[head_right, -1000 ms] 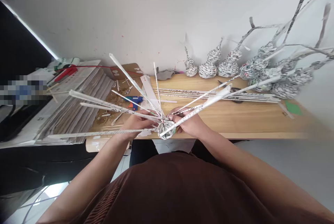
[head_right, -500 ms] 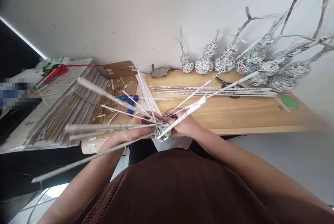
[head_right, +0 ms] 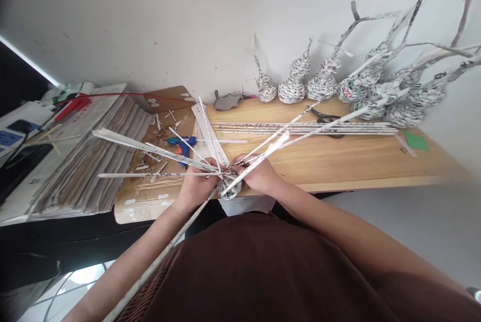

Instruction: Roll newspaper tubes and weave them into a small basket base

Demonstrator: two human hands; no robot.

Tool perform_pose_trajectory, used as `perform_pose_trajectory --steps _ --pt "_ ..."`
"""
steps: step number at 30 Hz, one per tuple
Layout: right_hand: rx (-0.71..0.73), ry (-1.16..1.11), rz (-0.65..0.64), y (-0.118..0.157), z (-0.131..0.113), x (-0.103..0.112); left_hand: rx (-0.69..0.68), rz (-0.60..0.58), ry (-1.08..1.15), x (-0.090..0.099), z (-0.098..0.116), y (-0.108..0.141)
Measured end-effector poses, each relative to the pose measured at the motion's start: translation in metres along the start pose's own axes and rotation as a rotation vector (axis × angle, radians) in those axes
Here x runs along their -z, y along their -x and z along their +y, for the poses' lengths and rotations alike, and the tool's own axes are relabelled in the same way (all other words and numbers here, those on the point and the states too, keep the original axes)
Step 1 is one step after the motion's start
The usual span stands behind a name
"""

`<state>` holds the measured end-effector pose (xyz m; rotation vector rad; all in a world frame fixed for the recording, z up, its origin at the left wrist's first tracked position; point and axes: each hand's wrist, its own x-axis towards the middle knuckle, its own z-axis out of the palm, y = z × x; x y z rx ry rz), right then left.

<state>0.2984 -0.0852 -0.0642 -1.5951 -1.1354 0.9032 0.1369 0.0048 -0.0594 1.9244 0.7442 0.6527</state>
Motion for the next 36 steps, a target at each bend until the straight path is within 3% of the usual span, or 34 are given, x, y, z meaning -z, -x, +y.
perform_pose_trajectory --steps 4,8,10,14,19,27,32,36 --pt "-0.007 -0.017 -0.012 -0.001 0.003 0.001 -0.021 0.025 0.013 0.0 0.003 0.001" --pt "-0.065 -0.098 -0.069 0.0 0.005 0.004 0.09 0.075 0.113 0.004 0.007 0.004" --pt "-0.084 -0.107 -0.069 0.001 0.005 0.005 0.113 0.018 0.208 0.01 0.007 0.005" --pt "-0.076 -0.088 -0.094 0.001 0.004 0.007 0.145 -0.206 0.353 0.022 0.006 0.008" --pt "-0.064 -0.061 -0.129 0.004 0.003 0.005 0.22 -0.279 0.352 0.025 0.001 0.008" --pt "0.145 0.157 -0.091 0.004 0.004 -0.001 0.178 -0.283 0.353 0.011 -0.006 -0.002" --pt "0.193 0.22 -0.081 0.01 -0.013 0.0 0.264 -0.252 0.361 0.006 -0.007 -0.002" --pt "0.183 0.19 -0.039 0.011 -0.015 -0.002 0.208 -0.135 0.253 0.005 -0.008 0.001"
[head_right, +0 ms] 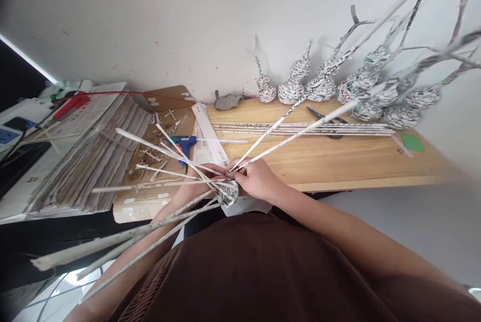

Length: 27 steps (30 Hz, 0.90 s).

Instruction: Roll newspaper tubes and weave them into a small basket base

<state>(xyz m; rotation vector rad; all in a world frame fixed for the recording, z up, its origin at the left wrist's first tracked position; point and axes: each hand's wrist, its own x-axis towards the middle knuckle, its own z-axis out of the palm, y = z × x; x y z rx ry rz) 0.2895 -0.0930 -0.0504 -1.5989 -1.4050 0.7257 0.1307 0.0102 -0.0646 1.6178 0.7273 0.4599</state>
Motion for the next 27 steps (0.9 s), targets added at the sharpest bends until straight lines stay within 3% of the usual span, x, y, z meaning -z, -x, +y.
perform_pose_trajectory --steps 5,10,17,22,27 --pt "-0.152 -0.093 0.015 -0.001 0.009 0.0 -0.077 0.158 -0.101 0.0 0.0 0.002" --pt "-0.055 0.159 -0.013 0.002 0.006 0.007 0.015 0.172 0.027 -0.008 0.002 0.004" --pt "0.044 0.472 0.069 0.002 -0.003 0.009 -0.021 0.13 0.016 -0.01 -0.001 0.001" --pt "0.057 0.361 0.114 0.005 0.001 0.002 -0.009 0.129 0.051 -0.011 0.007 0.002" --pt "0.015 0.164 0.142 0.008 0.007 -0.005 -0.029 0.171 0.036 -0.013 0.0 -0.001"
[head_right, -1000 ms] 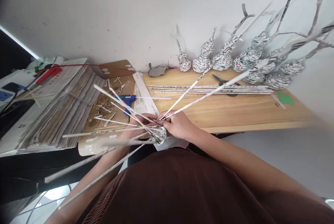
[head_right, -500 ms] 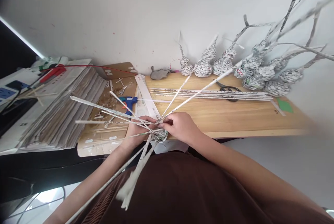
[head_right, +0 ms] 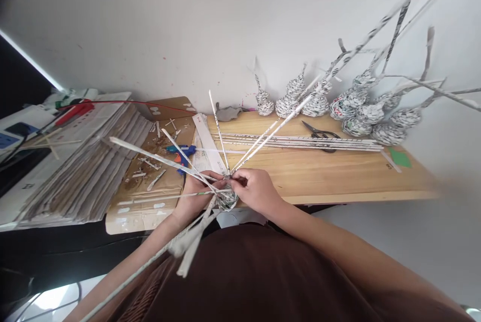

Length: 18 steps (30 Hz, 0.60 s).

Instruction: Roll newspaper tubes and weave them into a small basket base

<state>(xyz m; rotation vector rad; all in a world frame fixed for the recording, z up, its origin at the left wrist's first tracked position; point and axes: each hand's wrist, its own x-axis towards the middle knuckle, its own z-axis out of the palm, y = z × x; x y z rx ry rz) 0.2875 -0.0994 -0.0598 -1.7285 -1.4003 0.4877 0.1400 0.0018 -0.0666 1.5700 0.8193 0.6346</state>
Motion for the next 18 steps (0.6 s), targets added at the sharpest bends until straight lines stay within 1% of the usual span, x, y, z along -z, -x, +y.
perform_pose_trajectory --steps 3,5,8,10,15,18 --pt "0.031 -0.008 0.035 0.002 0.001 -0.001 -0.006 -0.016 -0.076 0.0 -0.007 -0.002" --pt "0.045 0.03 0.025 0.002 0.002 -0.001 -0.013 -0.015 -0.106 0.001 -0.01 -0.004" --pt "-0.005 0.022 -0.011 -0.002 0.002 -0.001 -0.012 -0.004 -0.131 -0.001 -0.012 -0.004" --pt "-0.032 -0.034 0.005 -0.006 0.002 -0.002 -0.01 0.008 -0.128 -0.002 -0.013 -0.004" --pt "-0.048 -0.256 0.155 -0.013 -0.004 -0.004 0.025 0.02 -0.011 -0.005 -0.015 -0.002" --pt "-0.086 -0.407 0.201 -0.016 -0.005 -0.003 0.033 0.03 0.046 -0.007 -0.015 0.0"
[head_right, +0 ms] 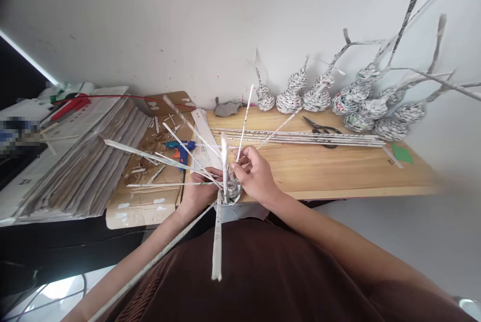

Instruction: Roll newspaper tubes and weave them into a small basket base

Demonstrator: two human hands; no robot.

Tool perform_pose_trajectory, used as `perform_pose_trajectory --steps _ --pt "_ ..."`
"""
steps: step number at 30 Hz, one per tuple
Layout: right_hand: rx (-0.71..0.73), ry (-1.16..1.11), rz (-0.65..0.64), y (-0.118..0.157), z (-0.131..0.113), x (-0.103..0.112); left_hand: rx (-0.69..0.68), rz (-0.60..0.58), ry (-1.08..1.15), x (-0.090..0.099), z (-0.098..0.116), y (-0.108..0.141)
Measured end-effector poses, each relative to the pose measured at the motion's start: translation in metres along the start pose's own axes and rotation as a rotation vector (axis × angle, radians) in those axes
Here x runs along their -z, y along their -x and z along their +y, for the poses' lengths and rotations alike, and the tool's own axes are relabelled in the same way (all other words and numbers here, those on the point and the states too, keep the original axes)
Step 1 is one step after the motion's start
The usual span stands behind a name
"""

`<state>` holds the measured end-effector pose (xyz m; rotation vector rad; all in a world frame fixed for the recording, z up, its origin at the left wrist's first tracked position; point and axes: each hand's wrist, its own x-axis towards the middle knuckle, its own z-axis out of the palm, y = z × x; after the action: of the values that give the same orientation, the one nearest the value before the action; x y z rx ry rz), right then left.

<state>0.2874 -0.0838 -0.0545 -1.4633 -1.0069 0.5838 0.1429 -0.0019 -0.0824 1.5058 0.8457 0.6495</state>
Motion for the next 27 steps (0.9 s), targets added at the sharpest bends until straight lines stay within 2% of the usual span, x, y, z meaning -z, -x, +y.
perform_pose_trajectory --steps 6,8,12,15,18,20,24,27 --pt "-0.232 -0.299 -0.072 -0.006 0.001 0.005 -0.046 0.006 0.1 -0.006 -0.004 0.005" --pt "-0.271 -0.333 -0.102 -0.006 0.0 0.006 -0.093 0.028 0.087 -0.007 -0.006 0.006" --pt "-0.294 -0.379 -0.247 -0.009 -0.002 0.009 -0.177 0.027 -0.034 -0.006 -0.005 0.005" --pt "-0.203 -0.261 -0.234 -0.01 -0.002 0.011 -0.228 -0.006 -0.136 -0.004 -0.001 0.004" --pt "0.01 0.03 -0.099 -0.006 -0.001 0.015 -0.24 0.012 -0.218 -0.002 -0.002 0.003" --pt "0.098 0.16 -0.064 0.001 -0.002 0.017 -0.236 0.042 -0.227 -0.002 -0.004 0.002" --pt "0.03 0.154 -0.177 0.016 0.0 0.017 -0.276 0.064 -0.247 -0.003 -0.005 0.001" --pt "-0.026 0.158 -0.126 0.019 0.005 0.015 -0.316 0.038 -0.287 -0.005 -0.002 0.001"
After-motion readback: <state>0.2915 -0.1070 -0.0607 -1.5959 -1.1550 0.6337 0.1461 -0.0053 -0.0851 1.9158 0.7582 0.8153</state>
